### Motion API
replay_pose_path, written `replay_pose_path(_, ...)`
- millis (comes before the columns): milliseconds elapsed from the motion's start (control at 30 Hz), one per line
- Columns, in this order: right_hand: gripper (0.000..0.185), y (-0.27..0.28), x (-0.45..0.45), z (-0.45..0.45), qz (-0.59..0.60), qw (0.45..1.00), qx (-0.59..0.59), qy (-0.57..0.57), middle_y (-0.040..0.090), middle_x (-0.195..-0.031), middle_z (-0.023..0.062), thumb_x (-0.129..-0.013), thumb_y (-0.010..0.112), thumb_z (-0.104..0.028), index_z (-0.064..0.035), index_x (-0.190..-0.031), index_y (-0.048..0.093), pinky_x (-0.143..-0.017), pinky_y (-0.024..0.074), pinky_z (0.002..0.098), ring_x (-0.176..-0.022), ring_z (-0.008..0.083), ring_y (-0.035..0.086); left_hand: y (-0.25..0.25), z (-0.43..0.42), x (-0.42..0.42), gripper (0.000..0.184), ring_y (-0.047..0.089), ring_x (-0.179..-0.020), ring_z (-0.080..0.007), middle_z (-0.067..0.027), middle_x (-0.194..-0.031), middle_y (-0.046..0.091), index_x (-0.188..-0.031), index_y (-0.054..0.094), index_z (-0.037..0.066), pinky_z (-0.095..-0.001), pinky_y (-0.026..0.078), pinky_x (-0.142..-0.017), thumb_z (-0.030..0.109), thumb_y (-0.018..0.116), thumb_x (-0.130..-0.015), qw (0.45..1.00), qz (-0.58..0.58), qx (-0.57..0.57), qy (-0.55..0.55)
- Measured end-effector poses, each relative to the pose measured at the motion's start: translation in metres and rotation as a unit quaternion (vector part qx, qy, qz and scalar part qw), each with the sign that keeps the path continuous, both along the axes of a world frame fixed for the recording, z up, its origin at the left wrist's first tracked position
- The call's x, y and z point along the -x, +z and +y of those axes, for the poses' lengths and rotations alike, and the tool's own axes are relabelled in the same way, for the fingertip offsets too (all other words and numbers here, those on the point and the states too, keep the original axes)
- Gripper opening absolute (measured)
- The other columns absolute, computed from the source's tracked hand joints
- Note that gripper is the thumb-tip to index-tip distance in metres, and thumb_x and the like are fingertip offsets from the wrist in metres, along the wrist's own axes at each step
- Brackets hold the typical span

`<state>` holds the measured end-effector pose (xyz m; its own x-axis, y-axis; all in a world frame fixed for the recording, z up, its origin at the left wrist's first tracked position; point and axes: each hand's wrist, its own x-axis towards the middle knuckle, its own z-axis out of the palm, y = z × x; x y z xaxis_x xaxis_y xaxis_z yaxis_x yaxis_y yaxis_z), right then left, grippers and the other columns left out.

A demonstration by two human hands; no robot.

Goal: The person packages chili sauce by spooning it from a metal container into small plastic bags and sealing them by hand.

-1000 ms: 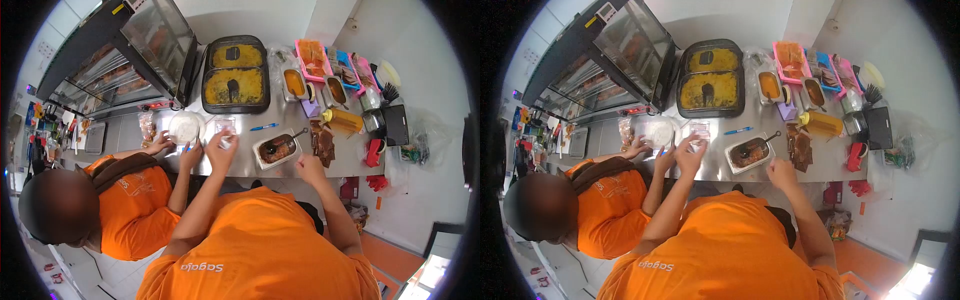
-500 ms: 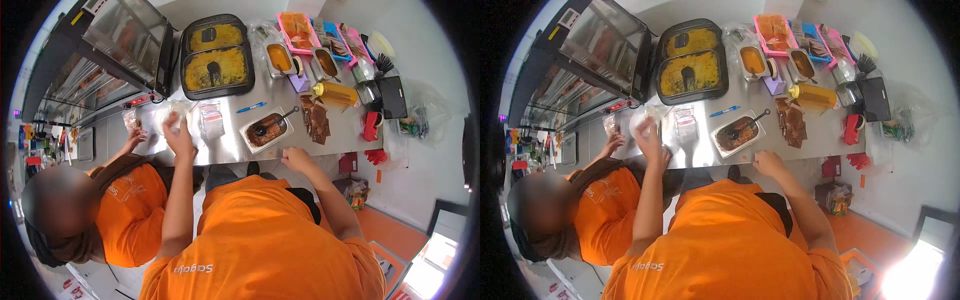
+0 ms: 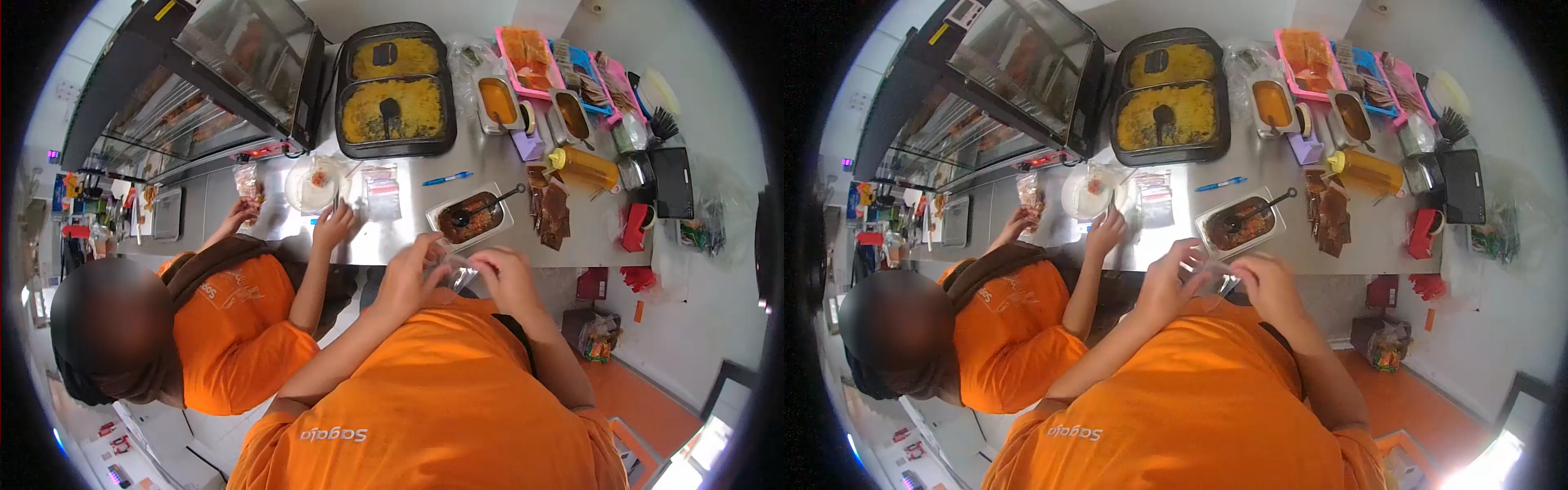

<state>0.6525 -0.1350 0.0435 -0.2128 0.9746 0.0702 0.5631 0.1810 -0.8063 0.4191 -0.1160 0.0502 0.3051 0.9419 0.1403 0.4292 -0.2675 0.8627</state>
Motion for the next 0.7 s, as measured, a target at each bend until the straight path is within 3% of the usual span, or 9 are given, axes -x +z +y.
replay_pose_path(33,0.014,-0.009,0.003,-0.002,0.028,0.998,0.022,-0.048,0.075,-0.092,0.0154,-0.097,0.071,-0.007,-0.0022,-0.11,0.074,-0.071,0.056,0.0389,-0.078,0.0316,0.072,0.004,-0.001,0.0,0.031,0.07,-0.068,-0.0183,-0.0127,-0.084,0.075,-0.125,0.066,0.001,-0.0323,0.055,-0.063,0.006,0.077,-0.096,0.993,0.042,-0.095,0.049)
replay_pose_path(67,0.013,-0.017,0.005,-0.003,0.055,0.993,0.042,-0.097,0.075,-0.091,0.0149,-0.098,0.07,-0.008,-0.0017,-0.109,0.073,-0.07,0.0558,0.0381,-0.077,0.0298,0.072,0.012,-0.003,0.001,0.016,0.065,-0.061,-0.0175,-0.0116,-0.075,0.071,-0.107,0.073,0.0,-0.0319,0.05,-0.057,0.011,0.079,-0.097,0.997,0.026,-0.048,0.057)
replay_pose_path(167,0.011,-0.02,0.022,-0.012,0.172,0.967,0.09,-0.165,0.075,-0.092,0.0137,-0.1,0.07,-0.009,-0.0008,-0.107,0.072,-0.068,0.0552,0.0356,-0.075,0.0243,0.072,0.018,-0.007,-0.003,0.017,0.066,-0.059,-0.0166,-0.011,-0.07,0.07,-0.1,0.076,-0.001,-0.0304,0.05,-0.056,0.016,0.076,-0.1,0.993,0.038,0.105,-0.03)
replay_pose_path(200,0.011,-0.018,0.031,-0.013,0.217,0.955,0.102,-0.173,0.075,-0.092,0.0134,-0.1,0.07,-0.009,-0.0005,-0.106,0.072,-0.068,0.0549,0.0347,-0.075,0.0225,0.072,0.018,-0.011,-0.01,0.023,0.069,-0.058,-0.0153,-0.012,-0.069,0.072,-0.1,0.077,-0.002,-0.0305,0.052,-0.056,0.02,0.073,-0.103,0.991,-0.022,0.131,0.011)
replay_pose_path(333,0.009,0.0,0.042,-0.015,0.137,0.987,0.021,-0.086,0.072,-0.089,0.0117,-0.098,0.071,-0.008,0.0007,-0.101,0.071,-0.065,0.0532,0.0312,-0.073,0.0202,0.07,0.008,-0.011,-0.011,0.024,0.074,-0.063,-0.0144,-0.0123,-0.072,0.074,-0.101,0.078,-0.002,-0.0307,0.053,-0.055,0.02,0.072,-0.104,0.985,-0.046,0.164,0.031)
replay_pose_path(500,0.01,0.009,0.03,-0.013,0.095,0.992,0.085,-0.011,0.07,-0.084,0.0096,-0.096,0.073,-0.008,0.0018,-0.096,0.071,-0.064,0.052,0.0303,-0.072,0.0183,0.068,0.014,-0.011,-0.005,0.025,0.072,-0.062,-0.0144,-0.0112,-0.07,0.074,-0.099,0.079,-0.002,-0.0304,0.054,-0.055,0.02,0.07,-0.105,0.99,-0.007,0.135,-0.048)
replay_pose_path(600,0.011,-0.003,0.029,-0.017,0.19,0.959,0.21,-0.004,0.07,-0.082,0.0071,-0.096,0.074,-0.008,0.002,-0.094,0.071,-0.064,0.0515,0.0299,-0.072,0.0148,0.068,0.024,-0.012,-0.006,0.022,0.072,-0.061,-0.0187,-0.018,-0.073,0.073,-0.096,0.077,-0.003,-0.0333,0.055,-0.058,0.017,0.071,-0.104,0.987,0.018,0.148,-0.064)
replay_pose_path(700,0.014,-0.003,0.029,-0.015,0.316,0.903,0.291,0.0,0.069,-0.079,0.004,-0.098,0.074,-0.01,0.0023,-0.092,0.07,-0.065,0.0523,0.029,-0.073,0.0108,0.067,0.012,-0.013,-0.006,0.027,0.071,-0.061,-0.0271,-0.0193,-0.077,0.072,-0.089,0.072,-0.004,-0.0358,0.054,-0.058,0.017,0.067,-0.106,0.973,-0.088,0.207,-0.059)
